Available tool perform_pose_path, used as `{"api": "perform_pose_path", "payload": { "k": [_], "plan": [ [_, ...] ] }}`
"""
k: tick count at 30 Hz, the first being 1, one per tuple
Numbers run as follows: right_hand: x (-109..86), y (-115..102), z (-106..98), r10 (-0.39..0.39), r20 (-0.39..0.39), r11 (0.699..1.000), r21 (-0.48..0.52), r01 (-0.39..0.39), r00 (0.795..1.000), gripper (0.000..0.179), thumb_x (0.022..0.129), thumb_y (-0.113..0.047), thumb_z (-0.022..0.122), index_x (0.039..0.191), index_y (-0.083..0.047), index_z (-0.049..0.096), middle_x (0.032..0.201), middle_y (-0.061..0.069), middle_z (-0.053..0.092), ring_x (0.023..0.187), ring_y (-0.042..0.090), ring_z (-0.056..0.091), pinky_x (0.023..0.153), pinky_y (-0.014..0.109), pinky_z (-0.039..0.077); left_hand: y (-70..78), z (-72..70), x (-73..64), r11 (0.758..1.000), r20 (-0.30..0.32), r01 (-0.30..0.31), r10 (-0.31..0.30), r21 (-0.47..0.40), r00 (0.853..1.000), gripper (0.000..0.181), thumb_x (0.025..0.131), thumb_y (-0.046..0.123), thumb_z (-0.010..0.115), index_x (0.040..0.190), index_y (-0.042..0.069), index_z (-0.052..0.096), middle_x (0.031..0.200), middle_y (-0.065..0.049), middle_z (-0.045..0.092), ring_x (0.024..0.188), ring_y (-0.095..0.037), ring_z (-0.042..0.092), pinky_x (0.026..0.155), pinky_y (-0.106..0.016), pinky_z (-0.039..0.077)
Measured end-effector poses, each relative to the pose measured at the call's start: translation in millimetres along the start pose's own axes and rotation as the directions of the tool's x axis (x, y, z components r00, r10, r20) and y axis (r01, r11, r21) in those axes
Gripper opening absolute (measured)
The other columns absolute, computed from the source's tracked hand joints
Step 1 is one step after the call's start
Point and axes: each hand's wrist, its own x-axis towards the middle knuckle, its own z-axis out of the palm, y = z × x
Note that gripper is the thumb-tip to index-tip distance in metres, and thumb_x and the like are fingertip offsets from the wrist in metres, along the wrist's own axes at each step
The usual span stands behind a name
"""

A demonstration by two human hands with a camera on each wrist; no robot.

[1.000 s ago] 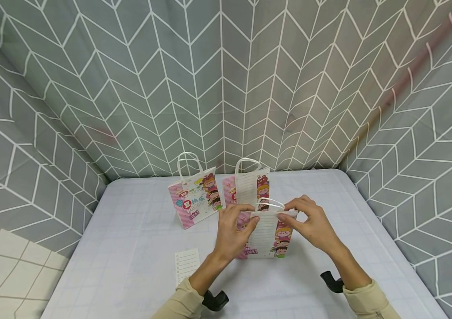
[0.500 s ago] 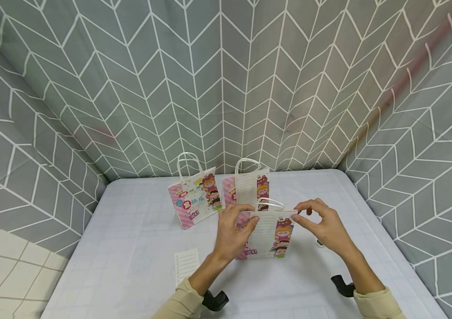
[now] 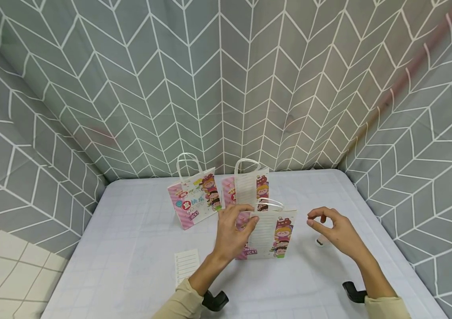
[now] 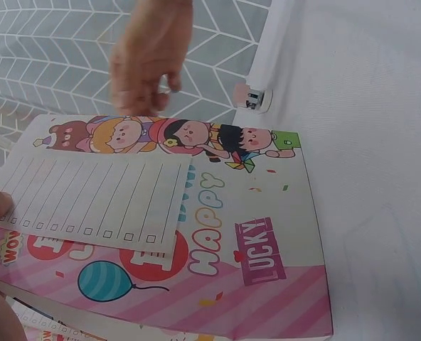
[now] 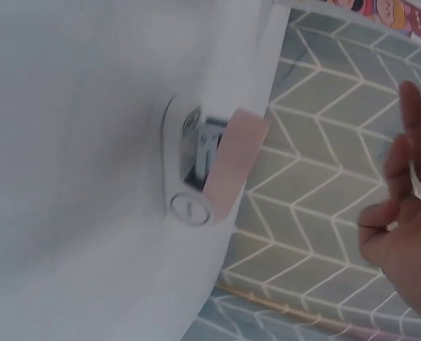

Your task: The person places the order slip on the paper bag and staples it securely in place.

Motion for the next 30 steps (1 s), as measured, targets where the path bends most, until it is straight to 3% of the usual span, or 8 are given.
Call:
{"api": "perform_pose_path", "payload": {
  "k": [5, 13, 18, 25, 30],
  "plan": [
    [-1.4, 16, -4, 0.035, 0.082, 0.999, -0.036, -0.032, 0.996, 0.028, 0.096, -0.037, 0.068, 0.115, -0.017, 0.067, 0.112, 0.0, 0.067, 0.099, 0.025, 0.052, 0.075, 0.037, 0.041, 1.0, -0.3, 0.2, 1.0, -0.007, -0.003, 0.003, -0.004, 1.0, 0.028, 0.086, 0.016, 0.08, 0.111, 0.016, 0.068, 0.107, 0.002, 0.073, 0.103, -0.018, 0.06, 0.091, -0.041, 0.032],
    [-3.9, 46, -3, 0.08, 0.081, 0.993, -0.088, -0.073, 0.993, 0.042, 0.095, -0.032, 0.071, 0.125, -0.003, 0.064, 0.123, 0.015, 0.065, 0.106, 0.035, 0.053, 0.08, 0.043, 0.04, 1.2, -0.7, 1.3, 1.0, -0.023, -0.017, 0.017, 0.004, 1.0, 0.027, 0.086, 0.017, 0.081, 0.109, 0.016, 0.068, 0.106, 0.002, 0.073, 0.102, -0.017, 0.062, 0.091, -0.04, 0.033],
    [-9.2, 62, -5, 0.148, 0.126, 0.986, -0.089, -0.137, 0.981, 0.055, 0.094, -0.035, 0.071, 0.133, 0.0, 0.057, 0.128, 0.024, 0.06, 0.108, 0.041, 0.053, 0.086, 0.051, 0.043, 2.0, -0.2, 0.7, 1.0, -0.012, -0.016, 0.016, 0.002, 1.0, 0.025, 0.087, 0.017, 0.08, 0.109, 0.015, 0.068, 0.106, 0.003, 0.072, 0.102, -0.016, 0.061, 0.092, -0.04, 0.033],
    [-11.6, 68, -6, 0.196, 0.194, 0.98, -0.081, -0.184, 0.961, 0.068, 0.096, -0.042, 0.066, 0.138, 0.009, 0.05, 0.131, 0.033, 0.055, 0.114, 0.052, 0.054, 0.091, 0.06, 0.045, 2.0, 0.0, 0.0, 1.0, -0.009, -0.008, 0.008, 0.006, 1.0, 0.025, 0.087, 0.017, 0.079, 0.109, 0.015, 0.068, 0.106, 0.003, 0.072, 0.102, -0.016, 0.061, 0.091, -0.04, 0.032],
    [-11.7, 69, -5, 0.183, 0.207, 0.981, -0.104, -0.165, 0.961, 0.063, 0.097, -0.041, 0.065, 0.128, 0.014, 0.059, 0.127, 0.032, 0.057, 0.108, 0.045, 0.058, 0.085, 0.055, 0.048, 1.7, -0.2, 0.2, 1.0, -0.008, -0.001, 0.001, 0.006, 1.0, 0.025, 0.087, 0.018, 0.079, 0.109, 0.016, 0.068, 0.105, 0.003, 0.072, 0.101, -0.015, 0.06, 0.092, -0.04, 0.032]
  ]
}}
